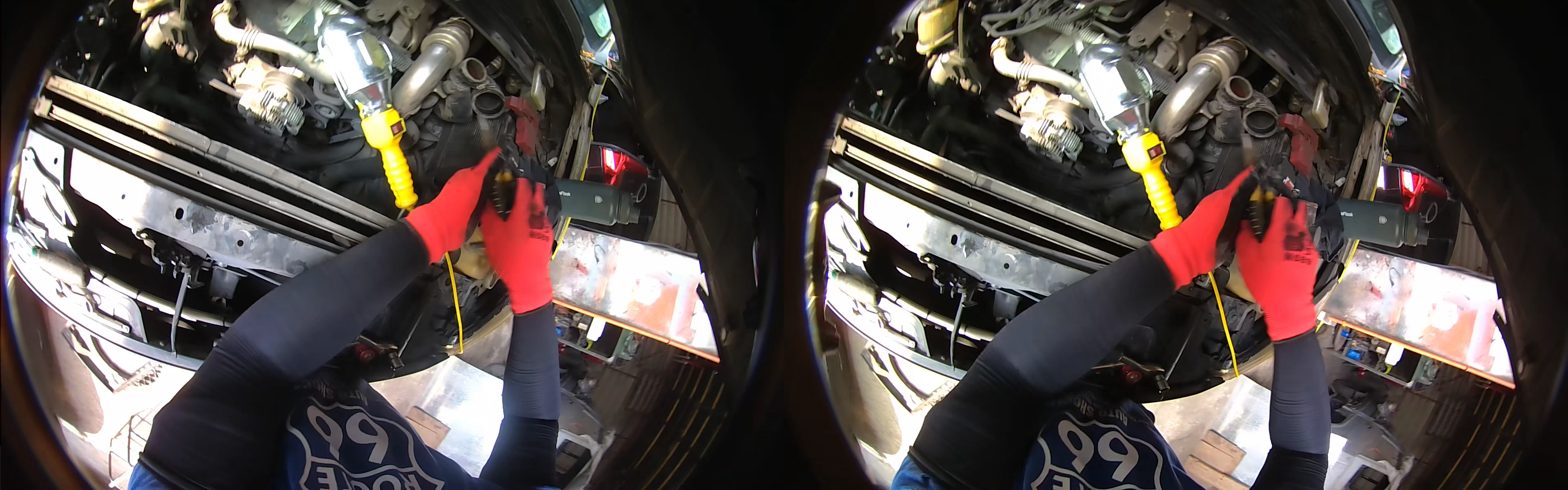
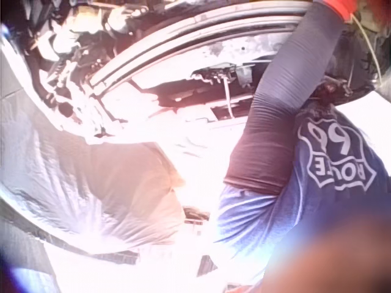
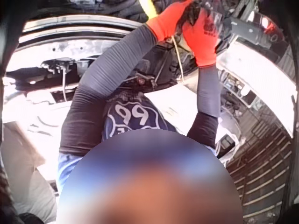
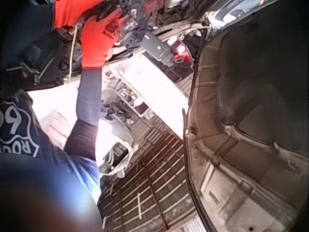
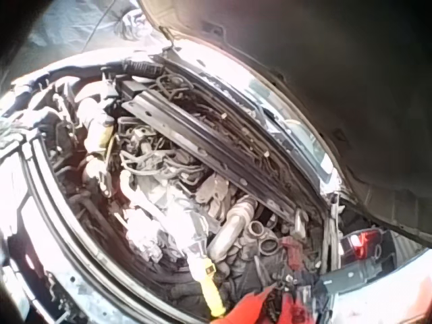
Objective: The person installs a new radiator into the engine bay, aligns it, and secures it with bolts. They then reattach the upper radiator hose and reconnect the coolant overflow tank using pliers and a work light.
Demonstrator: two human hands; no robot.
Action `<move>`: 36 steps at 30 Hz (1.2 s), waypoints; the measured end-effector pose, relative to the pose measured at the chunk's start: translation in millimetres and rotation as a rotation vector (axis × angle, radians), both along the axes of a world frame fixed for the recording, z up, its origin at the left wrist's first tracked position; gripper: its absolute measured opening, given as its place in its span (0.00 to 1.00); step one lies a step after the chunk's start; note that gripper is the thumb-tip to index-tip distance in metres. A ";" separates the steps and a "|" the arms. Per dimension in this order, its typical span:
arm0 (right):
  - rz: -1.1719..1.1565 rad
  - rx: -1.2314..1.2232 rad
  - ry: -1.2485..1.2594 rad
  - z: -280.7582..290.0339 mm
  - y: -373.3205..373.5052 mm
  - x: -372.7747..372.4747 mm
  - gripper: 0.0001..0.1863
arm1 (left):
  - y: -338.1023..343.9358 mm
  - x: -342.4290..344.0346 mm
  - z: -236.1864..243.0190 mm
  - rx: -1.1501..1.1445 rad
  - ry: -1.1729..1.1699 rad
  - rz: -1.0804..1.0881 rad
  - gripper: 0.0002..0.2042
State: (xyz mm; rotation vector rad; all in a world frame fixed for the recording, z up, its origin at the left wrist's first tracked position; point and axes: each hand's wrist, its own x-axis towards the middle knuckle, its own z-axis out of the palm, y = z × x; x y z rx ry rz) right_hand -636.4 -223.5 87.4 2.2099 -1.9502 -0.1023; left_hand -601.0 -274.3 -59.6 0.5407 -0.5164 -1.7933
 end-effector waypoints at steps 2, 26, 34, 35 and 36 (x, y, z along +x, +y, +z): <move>0.190 0.028 -0.178 -2.9 12.3 5.7 0.32 | 13.4 21.3 7.5 -0.039 -0.105 -0.034 0.14; 0.355 0.456 0.179 -52.6 -121.0 -70.1 0.23 | 47.7 178.6 81.6 -0.480 -1.340 -0.037 0.26; 0.284 0.437 -0.006 -36.9 -118.3 -66.4 0.23 | 33.6 98.9 50.8 -0.465 -1.657 0.041 0.31; 0.270 0.436 -0.014 -36.5 -118.0 -65.4 0.23 | 29.9 97.0 50.4 -0.421 -1.691 -0.248 0.28; 0.273 0.436 0.021 -36.5 -118.2 -64.6 0.22 | 25.6 96.1 53.3 -0.730 -1.938 -0.510 0.24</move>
